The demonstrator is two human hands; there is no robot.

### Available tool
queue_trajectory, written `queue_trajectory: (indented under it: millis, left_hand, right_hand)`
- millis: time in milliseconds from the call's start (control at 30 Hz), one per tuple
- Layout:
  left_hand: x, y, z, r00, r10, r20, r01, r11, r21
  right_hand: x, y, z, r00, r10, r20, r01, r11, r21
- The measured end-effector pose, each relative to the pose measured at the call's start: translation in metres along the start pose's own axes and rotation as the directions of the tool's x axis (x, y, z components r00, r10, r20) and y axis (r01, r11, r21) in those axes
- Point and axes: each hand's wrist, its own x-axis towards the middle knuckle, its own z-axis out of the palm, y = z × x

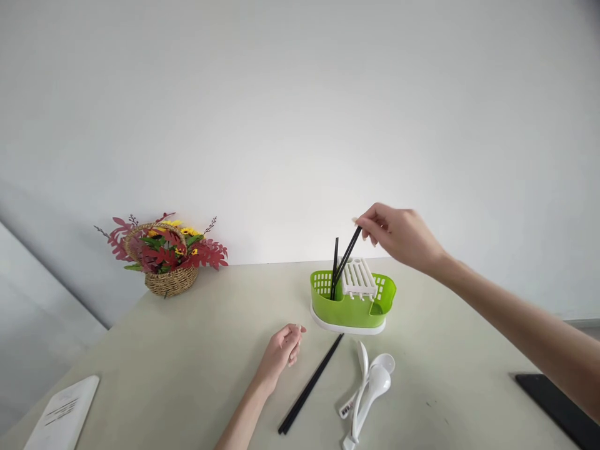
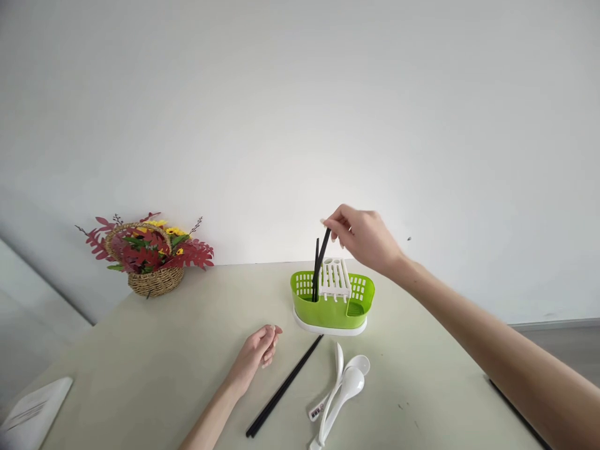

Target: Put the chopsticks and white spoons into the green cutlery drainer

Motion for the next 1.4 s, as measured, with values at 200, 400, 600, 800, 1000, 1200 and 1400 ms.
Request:
queue_trajectory:
  millis: [200,400,600,800,1000,1200,1400]
  left_hand:
    - [0.001,-0.002,0.0,1.0,0.003,0.007,-0.004,1.0,0.027]
    - [0.004,-0.008,-0.001,0.999,-0.001,0.046,-0.002,0.998,0.07]
    - [0.005,-0.013,-0.003,0.997,-0.007,0.073,-0.002,0.993,0.117]
    - [0.005,-0.015,-0.005,0.995,0.006,0.098,-0.02,0.989,0.148]
    - [-0.003,-0.005,-0.002,0.989,0.035,0.145,-0.076,0.955,0.287]
    - [-0.012,-0.009,0.009,0.957,0.171,0.234,-0.28,0.755,0.593]
    - [-0.018,-0.015,0.018,0.935,0.212,0.285,-0.355,0.506,0.786]
  right_hand:
    - [0.002,0.027,0.051,0.979,0.016,0.202,-0.027,0.998,0.054]
    - [0.017,0.044,0.079,0.951,0.035,0.308,-0.06,0.996,0.072]
    - [0.035,0.058,0.09,0.919,0.102,0.38,-0.143,0.987,0.079]
    - [0.041,0.064,0.098,0.91,0.192,0.366,-0.216,0.976,0.025]
    - [0.028,0.055,0.09,0.934,0.212,0.288,-0.217,0.976,-0.014]
    - [-0.015,0.024,0.068,0.94,0.104,0.324,-0.121,0.992,0.031]
    - [-0.088,0.004,0.05,0.815,-0.185,0.549,0.203,0.979,0.028]
